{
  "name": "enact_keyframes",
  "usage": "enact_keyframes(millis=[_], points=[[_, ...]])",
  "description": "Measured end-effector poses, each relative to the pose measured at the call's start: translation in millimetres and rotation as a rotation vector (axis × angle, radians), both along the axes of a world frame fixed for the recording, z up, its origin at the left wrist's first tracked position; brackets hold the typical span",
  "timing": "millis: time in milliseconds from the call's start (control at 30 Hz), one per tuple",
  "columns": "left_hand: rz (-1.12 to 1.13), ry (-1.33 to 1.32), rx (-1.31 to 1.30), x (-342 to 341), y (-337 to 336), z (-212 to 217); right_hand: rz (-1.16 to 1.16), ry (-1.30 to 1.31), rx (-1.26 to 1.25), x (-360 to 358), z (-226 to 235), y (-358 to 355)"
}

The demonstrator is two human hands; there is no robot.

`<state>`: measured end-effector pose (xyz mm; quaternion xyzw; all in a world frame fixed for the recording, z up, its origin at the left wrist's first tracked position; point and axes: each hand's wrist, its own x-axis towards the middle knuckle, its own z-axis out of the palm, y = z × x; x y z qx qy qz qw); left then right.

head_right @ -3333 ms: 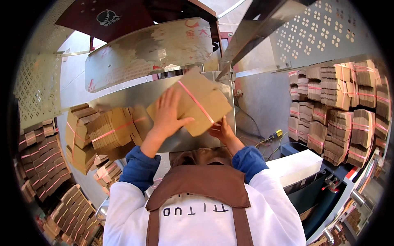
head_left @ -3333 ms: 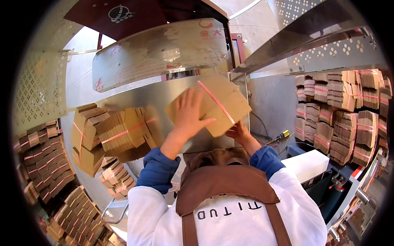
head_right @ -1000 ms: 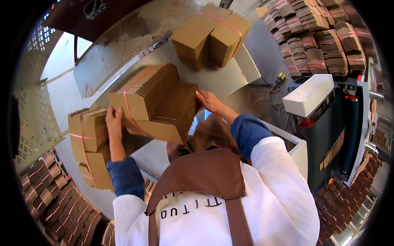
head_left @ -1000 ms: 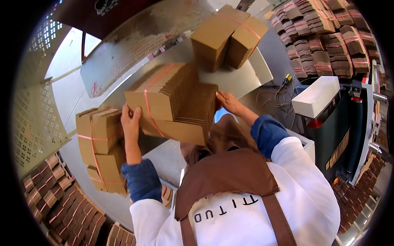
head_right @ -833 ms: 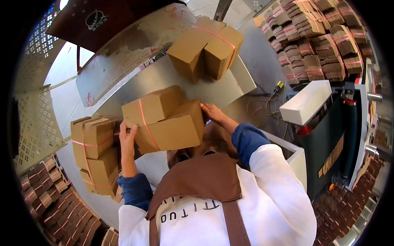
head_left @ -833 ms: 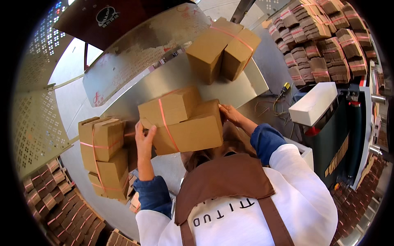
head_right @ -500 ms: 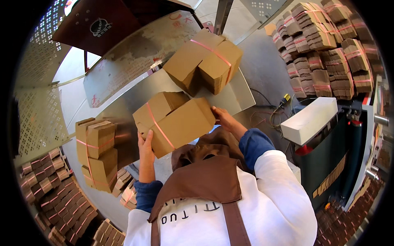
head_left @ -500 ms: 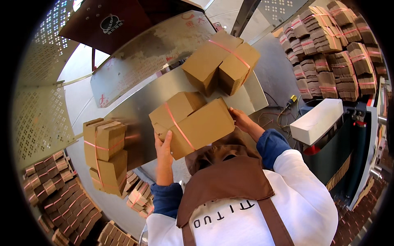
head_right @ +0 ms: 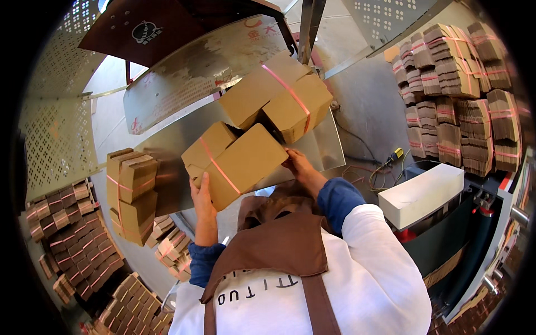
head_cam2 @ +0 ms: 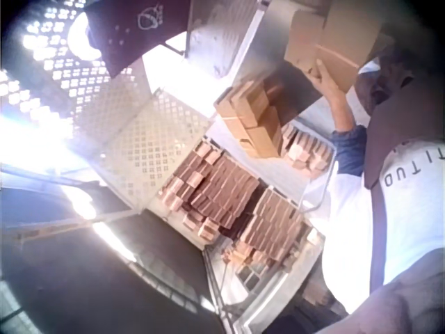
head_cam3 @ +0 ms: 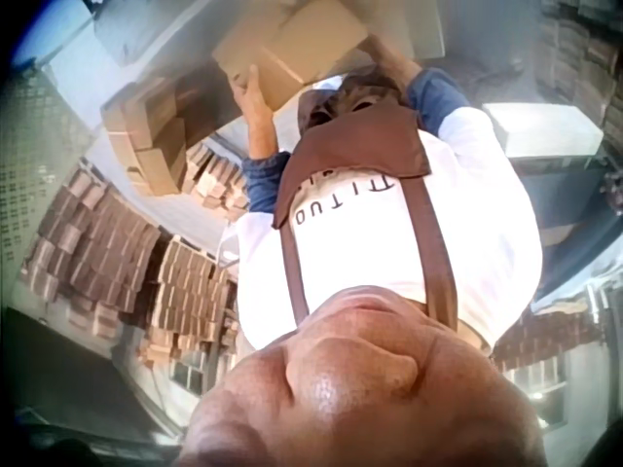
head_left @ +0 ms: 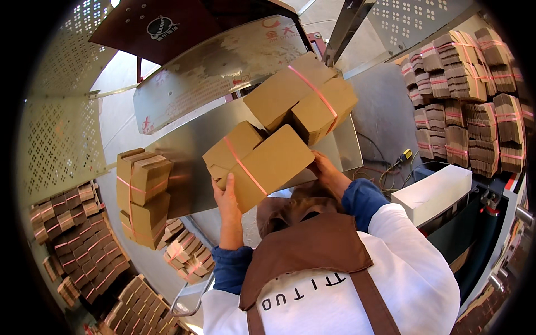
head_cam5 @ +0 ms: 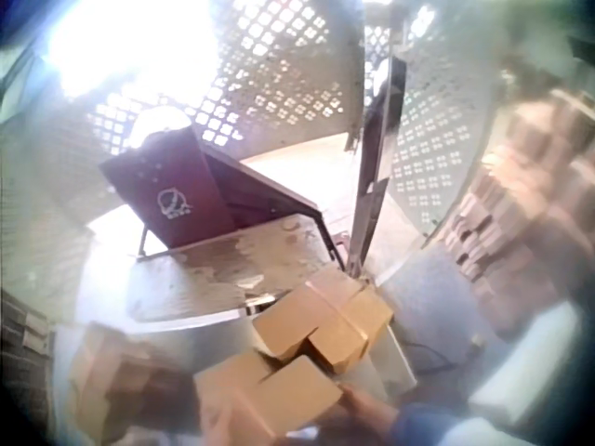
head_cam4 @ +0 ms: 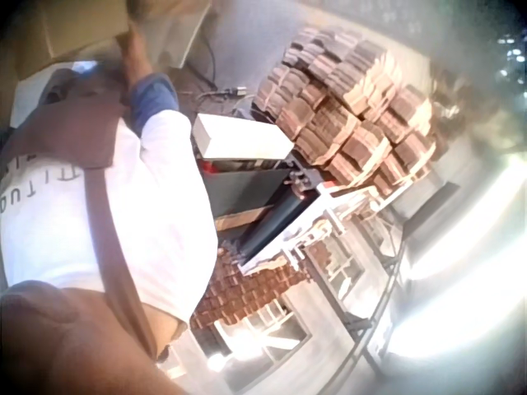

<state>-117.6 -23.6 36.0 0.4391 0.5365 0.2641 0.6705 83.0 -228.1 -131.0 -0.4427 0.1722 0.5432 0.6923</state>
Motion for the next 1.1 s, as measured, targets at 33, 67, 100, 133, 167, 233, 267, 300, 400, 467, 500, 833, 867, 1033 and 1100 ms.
enact_keyframes(millis=[33,67,100,133,167,233,267,300,400,467,500,833,867,1033,1100], points=[[0.006,0.004,-0.014,2.8,-0.2,3.1,-0.001,0.004,-0.001,1.5,-0.1,1.5],[0.009,0.004,-0.013,7.3,-0.2,4.9,-0.003,0.007,-0.02,4.0,0.3,1.2],[0.017,0.005,-0.01,10.8,0.4,7.0,0.0,0.009,-0.038,5.9,0.4,1.3],[0.023,0.006,-0.007,14.3,1.1,7.7,0.001,0.012,-0.056,8.0,2.0,1.8],[0.025,0.021,-0.007,17.6,1.6,6.2,0.012,-0.075,-0.161,14.5,2.0,-5.4],[0.034,0.051,-0.011,20.8,1.0,2.1,-0.099,-0.347,-0.39,42.6,-0.4,-36.2],[0.038,0.056,0.019,20.0,-0.5,-0.5,-0.217,-0.538,-0.501,66.9,5.5,-43.8],[0.045,0.065,0.048,18.3,-1.8,-4.5,-0.218,-0.83,-0.604,101.5,41.3,-37.5],[0.049,0.064,0.022,22.0,-5.5,-2.2,-0.022,-1.217,-0.598,170.8,154.9,1.3],[0.051,0.062,0.009,24.4,-5.1,-0.9,0.251,-1.344,-0.593,196.1,159.7,33.1],[0.056,0.065,0.017,21.4,-4.8,-3.3,0.439,-1.43,-0.671,203.8,156.0,45.9],[0.157,0.024,-0.186,12.4,-11.3,-11.5,0.588,-1.381,-0.467,195.8,155.9,41.9],[0.14,0.039,-0.165,15.2,-12.6,-12.1,0.569,-1.344,-0.462,193.7,159.3,41.3],[0.031,0.048,-0.155,19.6,-1.8,-5.2,0.508,-1.269,-0.408,197.7,145.8,28.0],[0.01,-0.003,-0.124,11.6,-0.7,-8.9,0.454,-1.275,-0.345,199.1,136.7,22.0]])
